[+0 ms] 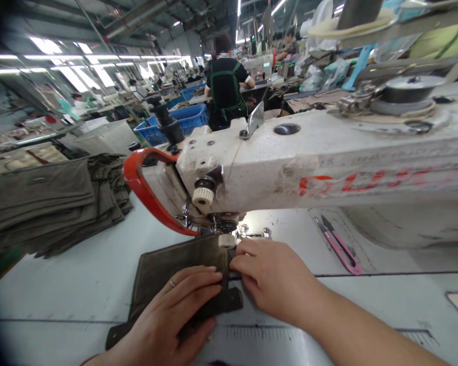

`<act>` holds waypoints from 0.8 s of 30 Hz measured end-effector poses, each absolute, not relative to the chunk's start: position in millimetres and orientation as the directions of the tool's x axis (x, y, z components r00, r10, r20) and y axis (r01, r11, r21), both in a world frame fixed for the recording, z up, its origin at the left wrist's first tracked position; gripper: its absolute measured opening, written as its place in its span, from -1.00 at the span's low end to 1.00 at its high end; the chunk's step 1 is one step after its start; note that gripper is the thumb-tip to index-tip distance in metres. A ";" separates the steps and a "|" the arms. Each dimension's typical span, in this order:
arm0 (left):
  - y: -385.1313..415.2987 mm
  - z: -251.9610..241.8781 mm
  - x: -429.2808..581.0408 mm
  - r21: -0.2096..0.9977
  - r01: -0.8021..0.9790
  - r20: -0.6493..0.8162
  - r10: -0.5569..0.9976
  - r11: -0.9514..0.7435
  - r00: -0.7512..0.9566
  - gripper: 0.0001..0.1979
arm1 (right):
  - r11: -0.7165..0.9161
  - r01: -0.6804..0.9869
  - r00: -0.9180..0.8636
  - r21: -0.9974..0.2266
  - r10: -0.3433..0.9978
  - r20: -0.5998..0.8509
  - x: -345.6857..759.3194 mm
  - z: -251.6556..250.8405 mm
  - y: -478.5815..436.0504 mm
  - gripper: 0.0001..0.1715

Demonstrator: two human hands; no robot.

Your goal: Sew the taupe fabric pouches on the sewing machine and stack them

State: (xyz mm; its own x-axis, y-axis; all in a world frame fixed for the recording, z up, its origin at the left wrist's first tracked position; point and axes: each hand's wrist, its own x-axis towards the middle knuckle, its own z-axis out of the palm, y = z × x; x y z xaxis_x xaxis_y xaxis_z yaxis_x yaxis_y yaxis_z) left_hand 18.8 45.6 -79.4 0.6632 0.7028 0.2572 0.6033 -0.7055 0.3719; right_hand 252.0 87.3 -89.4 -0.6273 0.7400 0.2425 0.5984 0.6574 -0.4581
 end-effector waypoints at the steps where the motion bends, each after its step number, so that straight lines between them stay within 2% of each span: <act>1: 46.0 -79.3 18.8 0.376 0.602 0.258 0.704 -0.704 0.662 -0.62 | 0.665 0.593 -0.636 -0.453 0.733 0.243 252.7 -88.7 87.6 -0.68; 9: 48.9 -71.7 20.4 0.371 0.545 0.228 0.643 -0.752 0.731 -0.61 | 0.661 0.589 -0.663 -0.465 0.724 0.190 249.3 -87.6 85.0 -0.69; 17: 65.1 -66.3 15.6 0.410 0.497 0.159 0.597 -0.765 0.786 -0.64 | 0.716 0.554 -0.666 -0.425 0.687 0.290 246.3 -94.4 84.8 -0.59; 24: 93.3 -70.7 13.3 0.411 0.426 0.207 0.537 -0.806 0.817 -0.71 | 0.672 0.615 -0.596 -0.414 0.739 0.314 244.6 -99.5 86.6 -0.57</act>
State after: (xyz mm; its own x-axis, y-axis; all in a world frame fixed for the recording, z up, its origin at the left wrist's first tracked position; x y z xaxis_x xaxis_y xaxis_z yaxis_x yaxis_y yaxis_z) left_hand 13.3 93.3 -70.7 0.8175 0.5375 0.2071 0.4259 -0.8061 0.4108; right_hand 244.6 86.6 -99.5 -0.5960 0.7390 0.3141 0.6147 0.6716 -0.4137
